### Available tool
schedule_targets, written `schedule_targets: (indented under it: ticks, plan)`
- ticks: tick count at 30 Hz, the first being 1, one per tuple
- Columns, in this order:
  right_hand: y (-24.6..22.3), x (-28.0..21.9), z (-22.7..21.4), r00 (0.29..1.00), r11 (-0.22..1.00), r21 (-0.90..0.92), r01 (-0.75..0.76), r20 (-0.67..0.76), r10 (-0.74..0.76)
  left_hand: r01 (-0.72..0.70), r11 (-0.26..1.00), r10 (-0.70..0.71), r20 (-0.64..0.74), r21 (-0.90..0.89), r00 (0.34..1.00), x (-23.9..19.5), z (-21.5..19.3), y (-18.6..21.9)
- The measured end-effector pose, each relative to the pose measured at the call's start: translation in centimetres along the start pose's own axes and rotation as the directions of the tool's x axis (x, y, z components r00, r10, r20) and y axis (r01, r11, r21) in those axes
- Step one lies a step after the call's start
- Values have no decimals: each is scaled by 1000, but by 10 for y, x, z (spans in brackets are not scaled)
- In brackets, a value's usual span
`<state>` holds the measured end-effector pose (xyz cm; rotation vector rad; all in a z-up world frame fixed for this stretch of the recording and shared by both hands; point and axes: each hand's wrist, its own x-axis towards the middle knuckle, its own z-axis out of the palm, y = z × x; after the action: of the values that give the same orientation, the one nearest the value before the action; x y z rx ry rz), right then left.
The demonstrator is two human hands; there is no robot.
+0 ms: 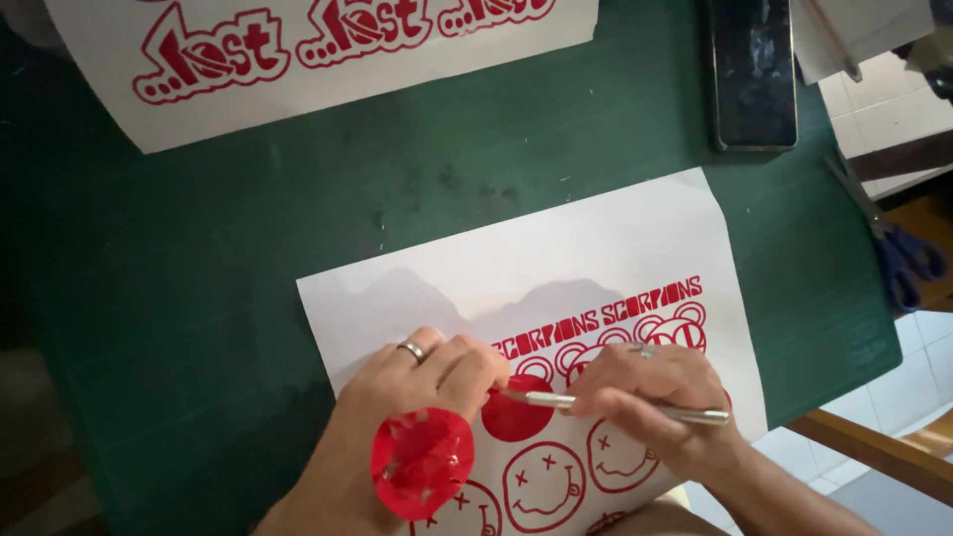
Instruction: The person is weeding red vinyl stickers, removing the excess material from the design using a weeding tool on a green cutting mat.
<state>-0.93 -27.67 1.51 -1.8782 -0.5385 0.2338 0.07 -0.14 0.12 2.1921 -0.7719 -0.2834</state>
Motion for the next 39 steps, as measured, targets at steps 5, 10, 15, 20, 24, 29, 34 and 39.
schedule_targets:
  ticks: [5,10,15,20,24,29,34,39]
  plan:
    - [3,-5,0,987,970,-183,-159,-54,152,26,999,-26,-8,30,1000,-2,7,-7]
    - [2,-2,2,997,992,-102,-74,0,74,21,1000,-21,-26,17,999,-2,6,-6]
    - [2,-2,-1,1000,990,-142,-15,17,18,-2,998,5,-40,64,999,-3,2,-5]
    - [5,-2,-3,999,993,109,43,-12,-42,-76,997,78,-113,19,991,-5,-14,8]
    - [-4,-6,-5,1000,996,82,23,-23,-21,-198,964,228,-167,177,959,-13,12,-13]
    - [-12,-9,-9,981,867,498,13,-175,86,6,1000,-6,13,-21,1000,-10,-1,-10]
    - [-13,-27,-29,953,934,341,109,-304,0,47,994,-38,85,-104,996,-12,-13,-8]
    - [-9,-64,-29,977,984,-112,137,-151,-153,99,990,-94,55,-98,994,-12,-16,-5]
